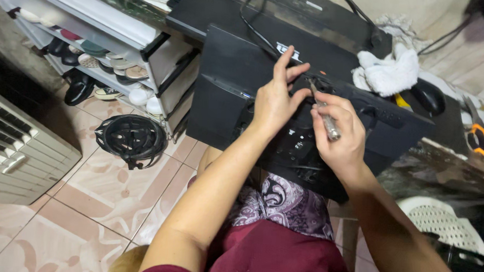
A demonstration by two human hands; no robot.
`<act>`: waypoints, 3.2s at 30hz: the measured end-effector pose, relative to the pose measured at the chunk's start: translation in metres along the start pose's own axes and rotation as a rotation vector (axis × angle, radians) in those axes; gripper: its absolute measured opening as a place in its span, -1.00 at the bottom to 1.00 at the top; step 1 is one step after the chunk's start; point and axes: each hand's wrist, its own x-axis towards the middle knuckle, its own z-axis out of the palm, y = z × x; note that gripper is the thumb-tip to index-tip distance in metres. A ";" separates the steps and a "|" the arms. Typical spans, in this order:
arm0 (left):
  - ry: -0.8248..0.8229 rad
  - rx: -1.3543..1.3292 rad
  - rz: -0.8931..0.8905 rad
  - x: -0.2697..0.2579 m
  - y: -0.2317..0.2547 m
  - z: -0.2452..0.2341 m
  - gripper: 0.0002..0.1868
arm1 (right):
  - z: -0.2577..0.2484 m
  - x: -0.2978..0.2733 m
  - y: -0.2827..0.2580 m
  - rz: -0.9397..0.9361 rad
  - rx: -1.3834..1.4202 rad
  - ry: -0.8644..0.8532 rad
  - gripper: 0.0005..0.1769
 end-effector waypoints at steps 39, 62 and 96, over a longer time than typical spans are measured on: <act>0.053 0.182 0.373 0.003 -0.004 -0.015 -0.71 | 0.046 0.026 -0.014 -0.250 0.240 0.072 -0.64; -0.020 0.055 0.095 0.011 0.026 -0.027 -0.80 | 0.060 0.051 -0.025 -0.225 0.198 0.050 -0.61; 0.002 0.115 0.108 0.010 0.017 -0.023 -0.89 | 0.051 0.056 -0.008 -0.253 0.293 -0.050 -0.61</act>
